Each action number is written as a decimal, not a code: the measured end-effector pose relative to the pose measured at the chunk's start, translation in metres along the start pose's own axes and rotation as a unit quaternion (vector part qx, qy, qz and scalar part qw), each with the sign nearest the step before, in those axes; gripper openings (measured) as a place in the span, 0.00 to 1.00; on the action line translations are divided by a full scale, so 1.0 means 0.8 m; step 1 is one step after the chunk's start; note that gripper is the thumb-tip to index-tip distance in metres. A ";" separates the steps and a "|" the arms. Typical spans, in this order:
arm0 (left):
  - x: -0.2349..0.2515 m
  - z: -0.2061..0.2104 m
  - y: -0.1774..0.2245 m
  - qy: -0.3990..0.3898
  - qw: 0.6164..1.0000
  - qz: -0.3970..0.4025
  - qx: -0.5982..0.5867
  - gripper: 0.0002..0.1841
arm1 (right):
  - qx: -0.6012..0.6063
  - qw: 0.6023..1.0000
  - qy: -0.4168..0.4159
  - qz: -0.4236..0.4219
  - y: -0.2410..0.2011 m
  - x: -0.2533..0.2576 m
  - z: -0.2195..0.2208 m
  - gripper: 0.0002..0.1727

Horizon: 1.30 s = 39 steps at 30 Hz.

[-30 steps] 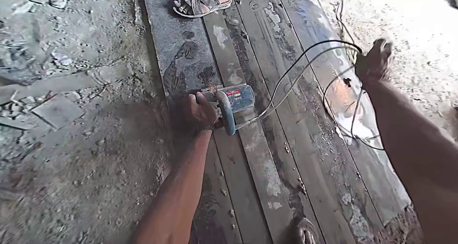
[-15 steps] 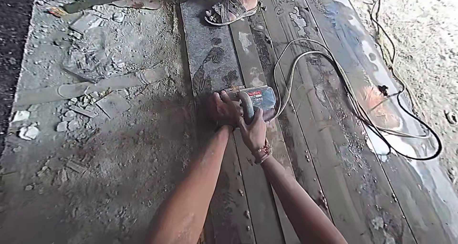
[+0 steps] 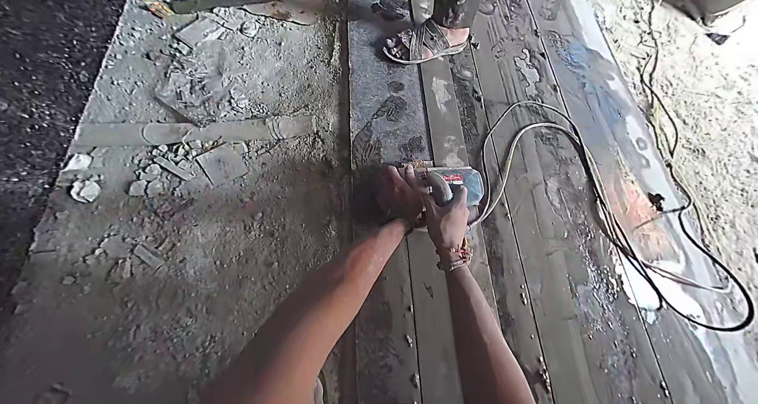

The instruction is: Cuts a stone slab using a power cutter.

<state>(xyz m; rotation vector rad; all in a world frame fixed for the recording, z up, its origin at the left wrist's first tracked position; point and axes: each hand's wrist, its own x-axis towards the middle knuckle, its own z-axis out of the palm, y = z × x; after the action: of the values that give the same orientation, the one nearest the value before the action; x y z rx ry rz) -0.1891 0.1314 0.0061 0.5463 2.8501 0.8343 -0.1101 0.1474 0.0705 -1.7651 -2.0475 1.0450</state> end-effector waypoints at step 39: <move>0.040 0.023 0.001 0.059 0.998 0.026 -0.019 0.30 | 0.007 0.994 0.102 -0.034 -0.017 0.025 0.031 0.31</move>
<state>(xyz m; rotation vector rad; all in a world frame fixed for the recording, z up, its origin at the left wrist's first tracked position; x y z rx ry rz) -0.2142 0.1532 -0.0093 0.5886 2.9302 0.9582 -0.1406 0.1569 0.0563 -1.7053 -1.9567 0.8205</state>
